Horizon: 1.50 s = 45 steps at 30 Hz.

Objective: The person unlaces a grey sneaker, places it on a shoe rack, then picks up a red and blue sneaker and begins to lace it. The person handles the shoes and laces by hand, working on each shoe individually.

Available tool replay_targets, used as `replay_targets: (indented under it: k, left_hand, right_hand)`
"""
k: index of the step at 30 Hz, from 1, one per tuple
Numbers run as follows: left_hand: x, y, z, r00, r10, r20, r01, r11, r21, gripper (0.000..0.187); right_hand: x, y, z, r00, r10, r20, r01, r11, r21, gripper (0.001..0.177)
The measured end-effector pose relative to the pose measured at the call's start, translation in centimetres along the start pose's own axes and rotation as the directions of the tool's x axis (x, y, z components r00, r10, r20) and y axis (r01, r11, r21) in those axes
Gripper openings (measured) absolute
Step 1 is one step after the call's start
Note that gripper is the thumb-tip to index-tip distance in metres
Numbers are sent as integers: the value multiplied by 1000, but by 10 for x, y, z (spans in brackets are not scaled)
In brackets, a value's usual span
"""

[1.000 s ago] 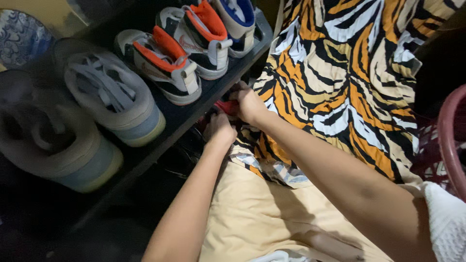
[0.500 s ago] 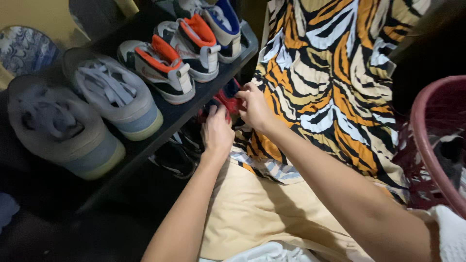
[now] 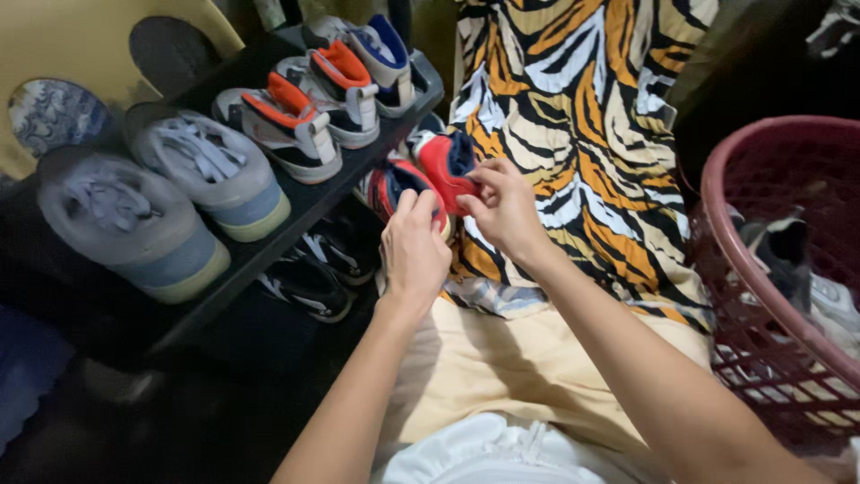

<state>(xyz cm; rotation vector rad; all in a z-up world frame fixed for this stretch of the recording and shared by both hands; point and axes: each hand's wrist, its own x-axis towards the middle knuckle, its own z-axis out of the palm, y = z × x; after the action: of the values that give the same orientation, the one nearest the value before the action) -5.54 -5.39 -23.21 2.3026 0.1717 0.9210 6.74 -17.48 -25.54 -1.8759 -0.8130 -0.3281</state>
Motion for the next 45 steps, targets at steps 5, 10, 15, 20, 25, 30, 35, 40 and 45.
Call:
replay_targets:
  k: [5, 10, 15, 20, 25, 30, 35, 40, 45]
  left_hand:
    - [-10, 24, 1, 995, 98, 24, -98, 995, -12, 24]
    - [-5, 38, 8, 987, 132, 90, -131, 991, -17, 25]
    - [-12, 48, 14, 961, 219, 171, -206, 974, -92, 27]
    - [-34, 64, 33, 919, 266, 290, -208, 954, -216, 31]
    - [-60, 70, 54, 889, 258, 379, -186, 958, -216, 33]
    - [-78, 60, 67, 865, 253, 434, -173, 961, -215, 48]
    - [-79, 46, 66, 877, 249, 411, -184, 964, -191, 40]
    - [-54, 29, 70, 894, 215, 393, -176, 975, -134, 37]
    - [-29, 11, 80, 916, 189, 353, -167, 982, -92, 28]
  right_hand:
    - [-27, -11, -32, 997, 42, -71, -46, 998, -48, 26]
    - [-31, -23, -47, 993, -53, -110, 28, 975, -221, 24]
    - [-51, -34, -73, 994, 6, -109, -35, 963, -266, 21]
    - [-90, -42, -107, 987, 65, -147, -110, 939, -327, 22]
    - [-125, -40, -121, 974, 166, -157, -212, 912, -351, 24]
    - [-148, -26, -116, 976, 188, -109, -214, 916, -339, 24]
    - [-151, -17, -111, 977, 181, -114, -210, 913, -351, 25]
    - [-129, -3, -110, 980, 138, -143, -185, 894, -408, 26]
    - [-106, 19, -107, 981, 149, -123, -188, 883, -430, 25]
